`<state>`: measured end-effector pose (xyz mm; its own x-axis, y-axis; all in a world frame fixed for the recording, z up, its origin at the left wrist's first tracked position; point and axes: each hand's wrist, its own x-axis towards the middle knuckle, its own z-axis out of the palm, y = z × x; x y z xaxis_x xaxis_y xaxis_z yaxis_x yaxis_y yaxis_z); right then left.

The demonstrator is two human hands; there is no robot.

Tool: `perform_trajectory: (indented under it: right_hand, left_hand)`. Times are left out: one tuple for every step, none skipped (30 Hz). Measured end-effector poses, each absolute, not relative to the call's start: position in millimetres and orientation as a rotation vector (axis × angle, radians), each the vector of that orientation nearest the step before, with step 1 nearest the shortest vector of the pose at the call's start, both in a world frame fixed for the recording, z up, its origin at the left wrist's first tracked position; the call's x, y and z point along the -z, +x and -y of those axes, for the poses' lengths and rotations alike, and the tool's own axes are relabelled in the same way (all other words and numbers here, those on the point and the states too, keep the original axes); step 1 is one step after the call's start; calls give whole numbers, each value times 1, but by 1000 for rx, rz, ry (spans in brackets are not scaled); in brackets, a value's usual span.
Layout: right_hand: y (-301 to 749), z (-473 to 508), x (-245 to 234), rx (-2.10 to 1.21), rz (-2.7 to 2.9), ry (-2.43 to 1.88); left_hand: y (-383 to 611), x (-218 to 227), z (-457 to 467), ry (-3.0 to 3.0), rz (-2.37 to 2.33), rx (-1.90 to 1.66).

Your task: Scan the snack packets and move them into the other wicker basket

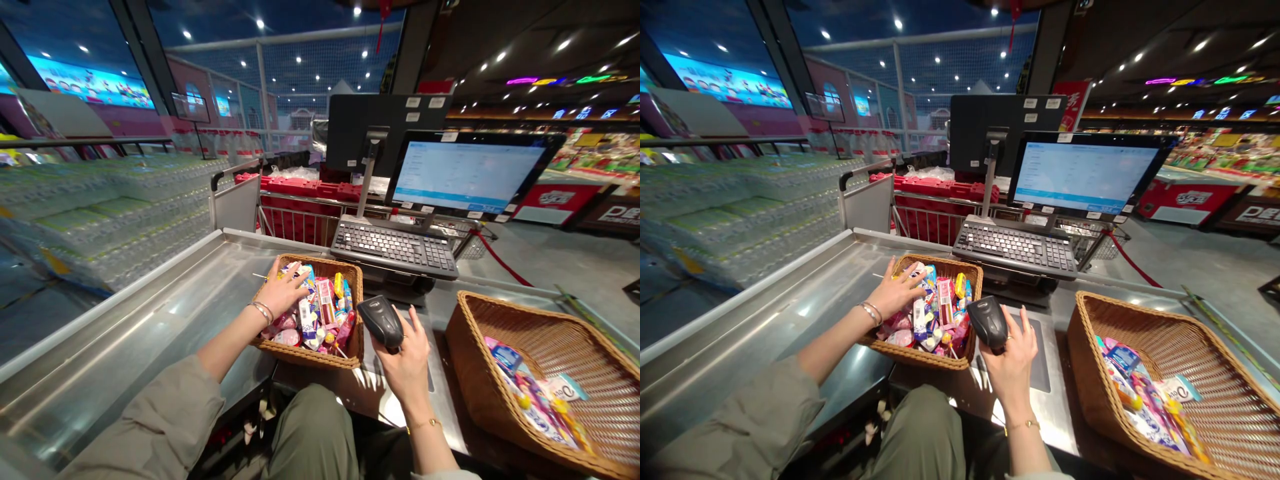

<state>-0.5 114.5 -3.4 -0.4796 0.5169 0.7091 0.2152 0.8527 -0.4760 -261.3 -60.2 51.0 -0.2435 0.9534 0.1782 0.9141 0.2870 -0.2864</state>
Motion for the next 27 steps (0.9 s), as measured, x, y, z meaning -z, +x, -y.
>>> perform_trajectory:
  right_hand:
    - [0,-114,3,-403,2076,-532]
    - [0,-114,3,-406,2079,-529]
    - [0,-114,3,-408,2082,-528]
    - [0,-114,3,-410,2085,-530]
    - [0,-114,3,-411,2086,-532]
    - [0,-114,3,-412,2087,-534]
    - [0,-113,3,-412,2085,-534]
    - [0,-113,3,-413,2084,-534]
    - [0,-114,3,-414,2083,-533]
    - [0,-114,3,-415,2083,-530]
    - [0,-114,3,-416,2085,-527]
    - [0,-114,3,-417,2085,-525]
    - [0,-114,4,-419,2084,-525]
    - [1,-114,4,-421,2085,-525]
    - [1,-114,4,-423,2086,-525]
    - [1,-114,4,-425,2086,-525]
    - [1,-114,5,-426,2086,-525]
    - [1,-114,5,-427,2085,-523]
    - [1,-114,5,-426,2084,-519]
    - [1,-114,5,-425,2082,-515]
    - [1,-114,5,-423,2080,-511]
    - [1,-114,5,-420,2079,-509]
    - [1,-114,6,-416,2079,-509]
    - [1,-114,6,-413,2079,-510]
    - [1,-114,6,-411,2081,-513]
    - [1,-114,5,-409,2083,-515]
    - [1,-114,5,-408,2085,-516]
  left_hand:
    - [-259,-50,61,-1695,2238,-161]
    - [-257,-50,62,-1693,2227,-142]
    - [-254,-49,63,-1692,2209,-117]
    - [-250,-48,64,-1690,2186,-84]
    - [-247,-47,64,-1691,2158,-47]
    - [-243,-47,65,-1693,2131,-6]
    - [-239,-46,66,-1693,2107,35]
    - [-235,-46,68,-1689,2089,71]
    - [-232,-46,69,-1680,2077,98]
    - [-229,-46,70,-1668,2070,117]
    - [-227,-45,72,-1653,2065,128]
    - [-225,-45,74,-1636,2062,136]
    - [-224,-44,76,-1614,2062,144]
    - [-224,-42,78,-1583,2070,155]
    - [-224,-40,81,-1548,2087,167]
    - [-225,-37,83,-1513,2115,175]
    - [-225,-35,84,-1488,2149,173]
    - [-226,-32,86,-1477,2186,165]
    - [-226,-30,88,-1479,2219,151]
    - [-226,-27,89,-1490,2246,137]
    - [-226,-26,91,-1501,2264,127]
    - [-225,-24,92,-1505,2276,124]
    - [-225,-23,94,-1504,2282,124]
    - [-225,-23,96,-1500,2286,124]
    - [-225,-23,98,-1495,2287,121]
    - [-225,-23,100,-1492,2287,118]
    - [-226,-23,102,-1492,2287,114]
